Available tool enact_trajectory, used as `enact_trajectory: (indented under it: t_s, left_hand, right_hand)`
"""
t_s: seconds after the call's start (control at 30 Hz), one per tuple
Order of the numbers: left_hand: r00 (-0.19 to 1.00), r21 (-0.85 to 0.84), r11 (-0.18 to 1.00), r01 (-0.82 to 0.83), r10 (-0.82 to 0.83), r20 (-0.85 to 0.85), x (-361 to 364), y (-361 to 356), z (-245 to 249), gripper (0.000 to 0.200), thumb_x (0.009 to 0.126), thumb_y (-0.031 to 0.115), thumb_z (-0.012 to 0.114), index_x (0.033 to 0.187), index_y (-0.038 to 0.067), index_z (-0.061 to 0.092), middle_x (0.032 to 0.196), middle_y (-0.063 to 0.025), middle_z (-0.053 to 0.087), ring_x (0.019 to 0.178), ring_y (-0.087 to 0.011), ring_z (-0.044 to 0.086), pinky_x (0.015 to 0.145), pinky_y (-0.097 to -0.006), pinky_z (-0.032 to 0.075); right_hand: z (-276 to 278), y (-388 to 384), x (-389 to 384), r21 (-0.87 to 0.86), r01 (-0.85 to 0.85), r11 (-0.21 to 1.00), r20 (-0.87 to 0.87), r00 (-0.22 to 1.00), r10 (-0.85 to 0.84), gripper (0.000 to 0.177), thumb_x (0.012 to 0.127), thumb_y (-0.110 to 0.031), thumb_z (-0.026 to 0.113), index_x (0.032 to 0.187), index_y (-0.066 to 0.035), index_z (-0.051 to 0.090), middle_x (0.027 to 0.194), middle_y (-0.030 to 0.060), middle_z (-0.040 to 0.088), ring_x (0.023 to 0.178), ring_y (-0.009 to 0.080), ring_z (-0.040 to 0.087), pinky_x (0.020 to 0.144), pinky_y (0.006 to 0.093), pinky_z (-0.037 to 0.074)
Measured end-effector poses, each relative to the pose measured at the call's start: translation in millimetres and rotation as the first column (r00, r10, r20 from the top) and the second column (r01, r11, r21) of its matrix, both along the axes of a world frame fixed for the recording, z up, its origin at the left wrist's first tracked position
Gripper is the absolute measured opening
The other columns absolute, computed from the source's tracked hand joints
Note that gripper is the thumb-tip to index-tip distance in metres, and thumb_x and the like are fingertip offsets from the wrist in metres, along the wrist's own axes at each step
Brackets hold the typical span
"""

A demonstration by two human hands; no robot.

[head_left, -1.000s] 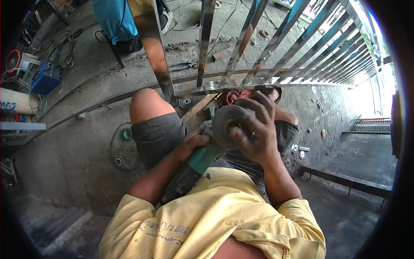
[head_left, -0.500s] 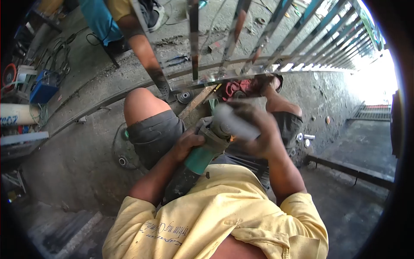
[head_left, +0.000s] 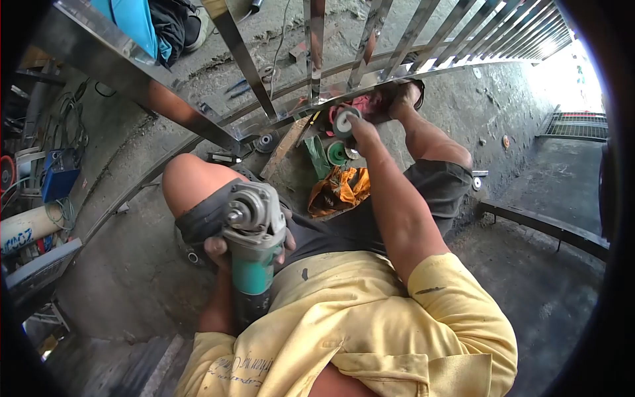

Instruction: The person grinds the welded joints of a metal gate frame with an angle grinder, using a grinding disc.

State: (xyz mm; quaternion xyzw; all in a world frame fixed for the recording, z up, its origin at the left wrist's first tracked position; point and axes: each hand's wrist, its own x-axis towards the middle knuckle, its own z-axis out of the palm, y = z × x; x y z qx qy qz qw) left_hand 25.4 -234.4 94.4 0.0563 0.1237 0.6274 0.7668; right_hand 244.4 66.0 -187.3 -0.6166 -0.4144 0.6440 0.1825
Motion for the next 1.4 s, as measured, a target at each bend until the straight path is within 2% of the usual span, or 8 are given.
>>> enact_trajectory:
  t_s: [0.1, 0.3, 0.4, 0.47, 0.53, 1.03, 1.23, 1.4]
  left_hand:
    - [0.995, -0.123, 0.991, 0.054, -0.064, -0.08, 4, 3, 0, 0.105, 0.061, 0.044, 0.08, 0.139, -0.01, 0.037, 0.123, -0.0284, 0.058, 0.092, -0.0422, 0.07, 0.068, -0.0438, 0.064]
    - [0.939, -0.287, 0.949, 0.13, -0.21, -0.272, 10, 22, 2, 0.107, 0.063, 0.045, 0.078, 0.144, -0.008, 0.034, 0.128, -0.0232, 0.055, 0.108, -0.0323, 0.066, 0.083, -0.0487, 0.062]
    - [0.882, -0.316, 0.926, 0.207, -0.316, -0.35, 6, 22, -16, 0.111, 0.063, 0.048, 0.077, 0.147, -0.008, 0.032, 0.13, -0.0204, 0.055, 0.116, -0.0295, 0.061, 0.095, -0.0478, 0.057]
    - [0.873, -0.345, 0.914, 0.213, -0.337, -0.352, 5, 17, -27, 0.11, 0.063, 0.047, 0.077, 0.147, -0.007, 0.032, 0.131, -0.0208, 0.054, 0.116, -0.03, 0.061, 0.096, -0.0473, 0.056]
    - [0.875, -0.359, 0.908, 0.214, -0.341, -0.343, 5, 13, -35, 0.109, 0.063, 0.047, 0.077, 0.147, -0.007, 0.033, 0.132, -0.0212, 0.054, 0.116, -0.0304, 0.061, 0.096, -0.0468, 0.056]
    - [0.974, 0.01, 0.992, 0.125, -0.121, -0.189, 11, -2, -107, 0.103, 0.064, 0.044, 0.079, 0.145, -0.006, 0.038, 0.137, -0.0242, 0.051, 0.113, -0.0335, 0.063, 0.098, -0.0429, 0.053]
    - [0.868, -0.332, 0.926, 0.18, -0.308, -0.389, 20, 42, 14, 0.1, 0.064, 0.053, 0.077, 0.137, -0.007, 0.044, 0.112, -0.0212, 0.065, 0.093, -0.0305, 0.071, 0.079, -0.0393, 0.06]
    - [0.915, -0.226, 0.974, 0.029, -0.117, -0.386, 19, 11, 14, 0.096, 0.071, 0.047, 0.072, 0.143, -0.005, 0.039, 0.121, -0.0232, 0.063, 0.097, -0.0318, 0.07, 0.084, -0.0406, 0.059]
  right_hand:
    - [2, -32, 5, -0.389, 0.434, 0.812, 0.045, 0.89, -0.454, 0.037, 0.101, -0.045, 0.057, 0.114, -0.013, 0.065, 0.102, 0.006, 0.068, 0.087, 0.0197, 0.066, 0.071, 0.0406, 0.058]
    - [-28, -8, 21, -0.407, 0.716, 0.567, 0.108, 0.654, -0.749, 0.05, 0.096, -0.061, 0.056, 0.116, -0.015, 0.065, 0.103, 0.0049, 0.066, 0.09, 0.0235, 0.065, 0.074, 0.0434, 0.058]
    - [-70, -8, 30, -0.233, 0.091, 0.968, 0.445, 0.895, 0.023, 0.062, 0.091, -0.055, 0.064, 0.136, -0.014, 0.055, 0.122, 0.0141, 0.068, 0.108, 0.0266, 0.067, 0.08, 0.0429, 0.058]
    - [-83, -24, 19, -0.117, -0.477, 0.871, 0.686, 0.596, 0.419, 0.067, 0.09, -0.04, 0.063, 0.15, -0.019, 0.043, 0.13, 0.0205, 0.065, 0.115, 0.0349, 0.066, 0.087, 0.0489, 0.056]
    - [-83, -33, 0, -0.192, -0.53, 0.826, 0.666, 0.548, 0.506, 0.061, 0.092, -0.033, 0.057, 0.15, -0.022, 0.043, 0.128, 0.0197, 0.066, 0.114, 0.0369, 0.067, 0.09, 0.0501, 0.055]
    - [-75, -46, -7, -0.466, -0.676, 0.57, 0.668, 0.154, 0.728, 0.031, 0.096, -0.022, 0.054, 0.12, -0.017, 0.074, 0.119, 0.0081, 0.074, 0.109, 0.0271, 0.071, 0.086, 0.0438, 0.058]
    - [62, 6, -47, -0.086, -0.961, 0.264, 0.74, 0.116, 0.662, 0.029, 0.082, -0.028, 0.067, 0.102, -0.01, 0.077, 0.11, 0.0114, 0.075, 0.104, 0.0293, 0.072, 0.087, 0.042, 0.059]
    - [291, -52, -57, 0.486, -0.868, 0.105, 0.67, 0.447, 0.593, 0.032, 0.075, -0.021, 0.074, 0.099, -0.005, 0.061, 0.085, 0.0165, 0.066, 0.082, 0.0381, 0.066, 0.07, 0.0485, 0.05]
